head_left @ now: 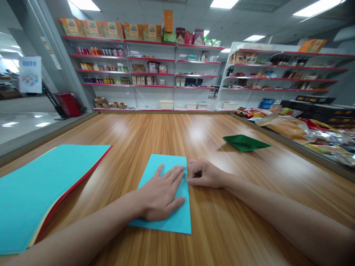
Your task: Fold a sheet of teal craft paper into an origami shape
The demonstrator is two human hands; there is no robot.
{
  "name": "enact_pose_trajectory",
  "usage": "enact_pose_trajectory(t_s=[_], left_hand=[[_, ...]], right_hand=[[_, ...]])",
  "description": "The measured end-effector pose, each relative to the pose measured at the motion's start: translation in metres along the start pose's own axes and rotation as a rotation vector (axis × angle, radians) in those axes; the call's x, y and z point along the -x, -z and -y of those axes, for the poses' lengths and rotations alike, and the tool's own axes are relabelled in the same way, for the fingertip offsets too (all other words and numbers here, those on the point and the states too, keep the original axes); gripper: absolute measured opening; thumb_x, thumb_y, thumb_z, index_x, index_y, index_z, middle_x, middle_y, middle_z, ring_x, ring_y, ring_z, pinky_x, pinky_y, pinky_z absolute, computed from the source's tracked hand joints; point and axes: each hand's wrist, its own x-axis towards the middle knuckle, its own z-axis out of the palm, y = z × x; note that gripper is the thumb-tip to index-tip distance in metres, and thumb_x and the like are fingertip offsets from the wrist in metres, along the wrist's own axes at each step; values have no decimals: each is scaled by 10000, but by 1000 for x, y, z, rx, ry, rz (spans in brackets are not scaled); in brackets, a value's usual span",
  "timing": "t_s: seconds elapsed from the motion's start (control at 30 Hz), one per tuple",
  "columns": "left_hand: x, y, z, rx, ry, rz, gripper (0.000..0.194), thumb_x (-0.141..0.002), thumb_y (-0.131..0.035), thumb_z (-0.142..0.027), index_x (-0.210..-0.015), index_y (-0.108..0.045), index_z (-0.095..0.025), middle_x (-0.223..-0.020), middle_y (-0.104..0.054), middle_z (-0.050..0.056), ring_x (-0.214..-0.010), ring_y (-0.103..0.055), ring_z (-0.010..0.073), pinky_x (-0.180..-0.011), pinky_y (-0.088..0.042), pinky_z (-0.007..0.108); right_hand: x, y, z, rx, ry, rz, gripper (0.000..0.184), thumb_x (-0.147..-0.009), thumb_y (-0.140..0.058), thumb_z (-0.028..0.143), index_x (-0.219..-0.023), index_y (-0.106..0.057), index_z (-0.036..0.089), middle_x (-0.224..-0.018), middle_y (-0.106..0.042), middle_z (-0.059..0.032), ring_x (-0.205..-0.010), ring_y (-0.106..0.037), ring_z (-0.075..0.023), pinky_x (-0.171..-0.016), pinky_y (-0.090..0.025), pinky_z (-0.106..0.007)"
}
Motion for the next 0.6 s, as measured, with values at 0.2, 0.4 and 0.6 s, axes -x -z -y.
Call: enact_pose_trajectory(t_s=[0.2,0.4,0.6], left_hand=[[0,3,-2,-12,1,14,704,-953,-130,-555,-1487,-97,-98,-1550,-39,155,-1423,-8,299,-1112,-13,564],[0,2,-1,-6,3,11,694,-957,-135,-546,-1489,-87,-103,-1549,-34,155,-1422,-4,298,-1110,-15,568],[2,2,-2,-9,3,0,691,-960,-154,-539,-1486,-109,-94,-1545,-52,167,-1421,-11,300,-1111,-21,565]], right_hand=[[2,-2,6,57,19,13,234,-765,-626,207,-546,-569,146,-547,-535,10,-581,-491,-111,-606,-412,-251],[7,-7,13,81,51,39,219,-757,-621,188,-548,-572,149,-536,-549,10,-587,-500,-114,-647,-426,-265],[5,-13,24,54,93,64,240,-740,-611,169,-511,-538,160,-509,-553,15,-569,-494,-112,-685,-428,-281]])
